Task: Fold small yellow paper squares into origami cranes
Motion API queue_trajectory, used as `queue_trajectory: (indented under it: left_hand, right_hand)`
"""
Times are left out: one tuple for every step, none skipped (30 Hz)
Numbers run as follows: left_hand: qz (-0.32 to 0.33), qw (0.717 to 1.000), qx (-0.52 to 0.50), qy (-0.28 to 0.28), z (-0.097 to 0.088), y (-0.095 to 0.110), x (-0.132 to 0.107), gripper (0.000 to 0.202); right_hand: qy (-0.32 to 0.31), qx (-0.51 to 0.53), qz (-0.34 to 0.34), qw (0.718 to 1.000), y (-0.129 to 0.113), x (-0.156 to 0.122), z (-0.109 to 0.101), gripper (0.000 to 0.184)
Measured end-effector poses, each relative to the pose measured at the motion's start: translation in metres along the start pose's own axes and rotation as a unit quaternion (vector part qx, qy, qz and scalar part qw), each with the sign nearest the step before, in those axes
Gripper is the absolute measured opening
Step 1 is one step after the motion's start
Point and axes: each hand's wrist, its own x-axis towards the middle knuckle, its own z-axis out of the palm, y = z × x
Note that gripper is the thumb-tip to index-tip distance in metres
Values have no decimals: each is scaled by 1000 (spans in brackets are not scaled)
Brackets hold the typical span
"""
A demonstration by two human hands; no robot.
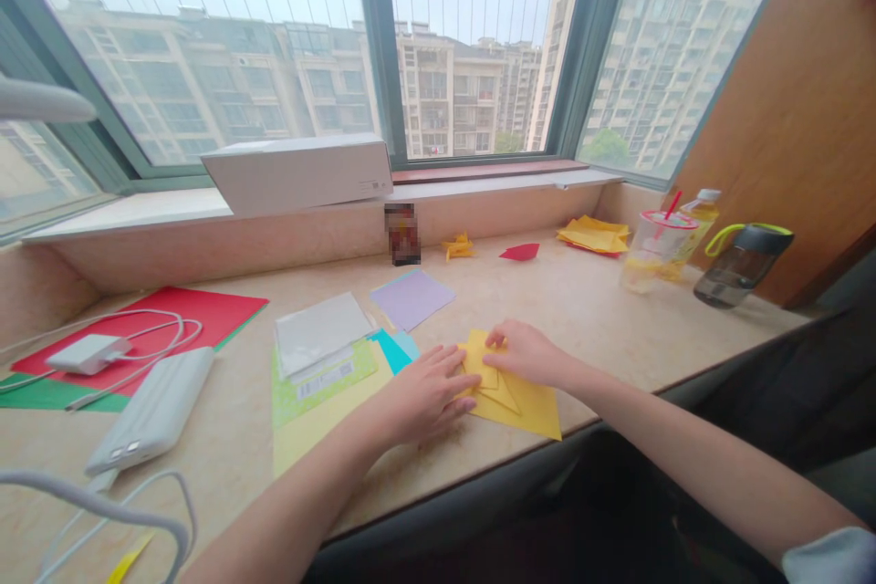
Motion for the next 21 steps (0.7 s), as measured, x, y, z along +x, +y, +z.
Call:
queue_trajectory:
  left_hand:
    - [0, 1000, -5, -3, 0, -1, 0, 30]
    - [-1, 1000, -8, -5, -1, -1, 1, 30]
    - [-1, 1000, -10, -5, -1, -2, 1, 31]
    - [-1, 1000, -11, -3, -1, -3, 1, 32]
    - [-1, 1000, -10, -1, -2, -3, 1, 32]
    - [-2, 1000, -7, 2, -2, -3, 1, 32]
    - [-3, 1000, -4, 4, -1, -3, 1, 32]
    - [-6, 1000, -1, 5, -1, -4, 1, 32]
    - [-9, 1000, 2, 4, -1, -4, 1, 32]
    - [-13, 1000, 5, 2, -1, -4, 1, 32]
    - [-16, 1000, 8, 0, -1, -4, 1, 33]
    - [-17, 1000, 10, -3, 0, -5, 1, 34]
    - [-18, 1000, 11, -7, 0, -6, 1, 34]
    - [-17, 1000, 13, -10, 1, -7, 1, 35]
    - [-15, 1000, 15, -12, 1, -8, 1, 34]
    - [-12, 1000, 17, -13, 2, -9, 1, 34]
    - [-9, 1000, 22, -13, 2, -10, 1, 34]
    - [-6, 1000, 28, -13, 2, -11, 1, 34]
    - [-4, 999, 34, -12, 3, -12, 2, 34]
    - [-3, 999, 39, -11, 3, -12, 2, 35]
    - [-3, 999, 42, -11, 3, -12, 3, 35]
  right_hand:
    - [-2, 0, 2, 1000, 0, 0, -1, 24]
    - [-6, 1, 4, 1000, 0, 1, -2, 23]
    - [-9, 3, 5, 1000, -1, 2, -3, 22]
    - [-13, 6, 5, 1000, -2, 3, -3, 21]
    - [-16, 10, 3, 1000, -2, 4, -3, 21]
    - [-17, 14, 1, 1000, -3, 4, -3, 22]
    - [-17, 19, -2, 1000, -4, 5, -2, 24]
    - [-14, 22, -5, 1000, -4, 6, -1, 25]
    - [-10, 26, -7, 1000, -5, 6, 0, 25]
    - [-4, 28, -10, 1000, -6, 5, 1, 23]
    - [3, 30, -13, 999, -7, 4, 2, 20]
    - [10, 31, -17, 999, -9, 2, 3, 17]
    - [19, 32, -21, 999, -11, 0, 5, 15]
    - [29, 32, -26, 999, -14, -3, 6, 15]
    - [40, 31, -30, 998, -16, -6, 8, 15]
    - [48, 29, -35, 998, -19, -9, 10, 16]
    - [55, 27, -42, 997, -21, -11, 12, 16]
    - [62, 25, -54, 996, -22, -14, 14, 17]
    - [67, 21, -71, 995, -22, -16, 17, 17]
    - [72, 15, -90, 993, -22, -17, 19, 18]
    - [79, 8, -110, 991, -22, -18, 22, 18]
